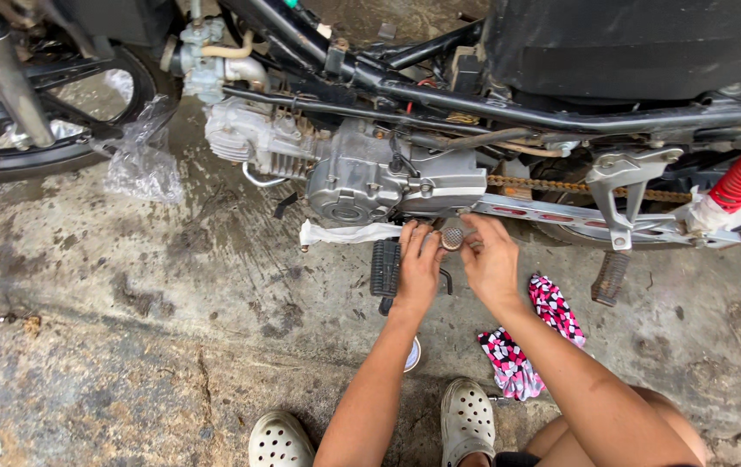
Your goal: The person sits on the ground and wipes the rear shock absorber and engine casing of a motorcycle using a white cloth. They then use a roll of white tape to cover the footpeg and surrounding areas on the motorcycle's frame.
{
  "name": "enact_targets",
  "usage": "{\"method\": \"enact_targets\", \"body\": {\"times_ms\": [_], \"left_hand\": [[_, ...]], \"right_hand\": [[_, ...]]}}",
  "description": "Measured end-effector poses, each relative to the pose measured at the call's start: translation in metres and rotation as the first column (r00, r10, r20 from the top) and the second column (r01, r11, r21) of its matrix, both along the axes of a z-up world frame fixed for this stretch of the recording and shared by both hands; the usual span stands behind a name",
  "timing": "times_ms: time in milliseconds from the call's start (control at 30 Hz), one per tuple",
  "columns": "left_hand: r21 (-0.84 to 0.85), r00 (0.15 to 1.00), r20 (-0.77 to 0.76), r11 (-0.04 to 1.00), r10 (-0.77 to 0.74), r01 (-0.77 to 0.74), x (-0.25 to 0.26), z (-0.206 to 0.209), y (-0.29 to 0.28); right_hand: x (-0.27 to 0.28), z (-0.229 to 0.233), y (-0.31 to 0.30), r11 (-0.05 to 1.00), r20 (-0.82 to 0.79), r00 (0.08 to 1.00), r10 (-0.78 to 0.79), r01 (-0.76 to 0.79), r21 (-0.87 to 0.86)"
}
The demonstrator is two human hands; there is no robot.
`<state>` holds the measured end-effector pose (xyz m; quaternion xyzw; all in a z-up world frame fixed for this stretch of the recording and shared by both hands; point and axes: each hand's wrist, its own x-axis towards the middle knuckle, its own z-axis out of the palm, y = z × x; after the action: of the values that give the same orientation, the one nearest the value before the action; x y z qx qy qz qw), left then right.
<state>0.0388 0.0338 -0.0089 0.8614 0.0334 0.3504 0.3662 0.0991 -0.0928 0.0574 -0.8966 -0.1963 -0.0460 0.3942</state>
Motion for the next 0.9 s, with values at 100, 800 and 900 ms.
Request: {"method": "enact_targets", "body": {"times_ms": [100,800,900], "left_hand": [[-0.003,1.000,-0.006,1.000,-0.006,0.006,-0.003,0.000,-0.001],[-0.915,0.999,-0.032,-0.401,-0.015,-0.036,0.003,-0.010,-0.037],[-0.799,0.933,0.332,-0.567,-0.137,0.201,-0.001,0.001,-0.030]], "right_hand": [[-0.002,-0.004,0.000,0.990,-0.122,0.991,-0.053,0.069,0.123],[-0.024,0.018,0.021,0.993,-0.213,0.974,0.072,-0.050,0.106],[-0.011,0.016,0.016,0.986,-0.192,0.968,0.161,-0.147,0.084]]}}
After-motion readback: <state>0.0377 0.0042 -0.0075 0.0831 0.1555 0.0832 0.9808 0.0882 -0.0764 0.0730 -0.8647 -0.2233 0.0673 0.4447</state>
